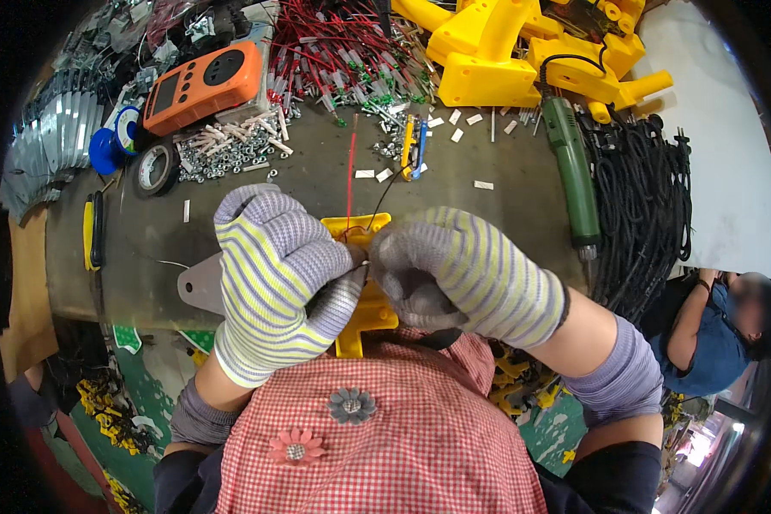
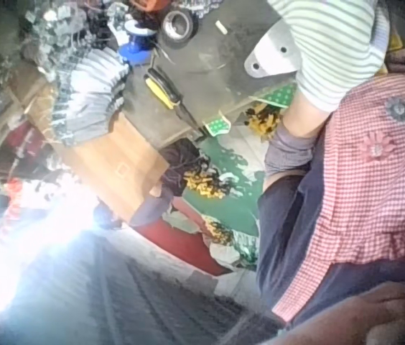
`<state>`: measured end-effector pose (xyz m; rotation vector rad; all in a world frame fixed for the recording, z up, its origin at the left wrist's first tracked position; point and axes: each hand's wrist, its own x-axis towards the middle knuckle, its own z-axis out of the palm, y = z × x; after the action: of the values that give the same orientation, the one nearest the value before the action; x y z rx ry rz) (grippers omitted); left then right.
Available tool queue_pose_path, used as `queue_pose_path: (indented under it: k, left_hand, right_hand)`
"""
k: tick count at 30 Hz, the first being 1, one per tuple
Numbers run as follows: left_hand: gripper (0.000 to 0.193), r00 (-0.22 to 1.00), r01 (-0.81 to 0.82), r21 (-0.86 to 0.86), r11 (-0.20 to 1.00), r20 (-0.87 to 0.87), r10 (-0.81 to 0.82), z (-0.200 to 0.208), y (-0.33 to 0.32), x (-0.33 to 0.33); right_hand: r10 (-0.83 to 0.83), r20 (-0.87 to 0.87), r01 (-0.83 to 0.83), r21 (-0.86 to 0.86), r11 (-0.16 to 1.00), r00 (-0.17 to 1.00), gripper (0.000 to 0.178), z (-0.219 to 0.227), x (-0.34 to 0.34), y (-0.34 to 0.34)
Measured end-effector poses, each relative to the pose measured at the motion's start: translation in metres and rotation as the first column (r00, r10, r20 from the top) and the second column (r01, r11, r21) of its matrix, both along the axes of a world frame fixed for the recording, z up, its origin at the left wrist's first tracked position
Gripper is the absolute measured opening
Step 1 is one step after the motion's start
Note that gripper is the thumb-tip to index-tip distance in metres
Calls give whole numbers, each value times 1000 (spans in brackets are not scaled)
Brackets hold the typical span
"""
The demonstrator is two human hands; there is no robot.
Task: Assembling the housing and internal wiring of a yellow handheld electronic device.
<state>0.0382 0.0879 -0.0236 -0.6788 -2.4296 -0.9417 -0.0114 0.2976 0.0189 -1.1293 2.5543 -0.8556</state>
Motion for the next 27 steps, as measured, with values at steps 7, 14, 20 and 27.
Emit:
queue_pose_path:
  k: [7, 14, 20, 27]
  left_hand:
    - [23, 999, 31, 140, 990, 22, -35, -4, 3, -4]
    - [25, 995, 87, 50, 995, 43, -89, -2, 0, -6]
    - [19, 994, 99, -39, 994, 61, -96, 1, 0, -11]
    - [18, 999, 30, -102, 994, -9, -31, -1, 1, -10]
  right_hand:
    - [97, -408, -77, 64, 995, 908, 24, -4, -1, 3]
    - [-227, 887, 330, 90, 940, 402, 18, 10, 0, 4]
    - [62, -116, -44, 153, 987, 991, 16, -8, 5, 4]
    - [-228, 506, 265, -1, 964, 832, 27, 2, 0, 5]
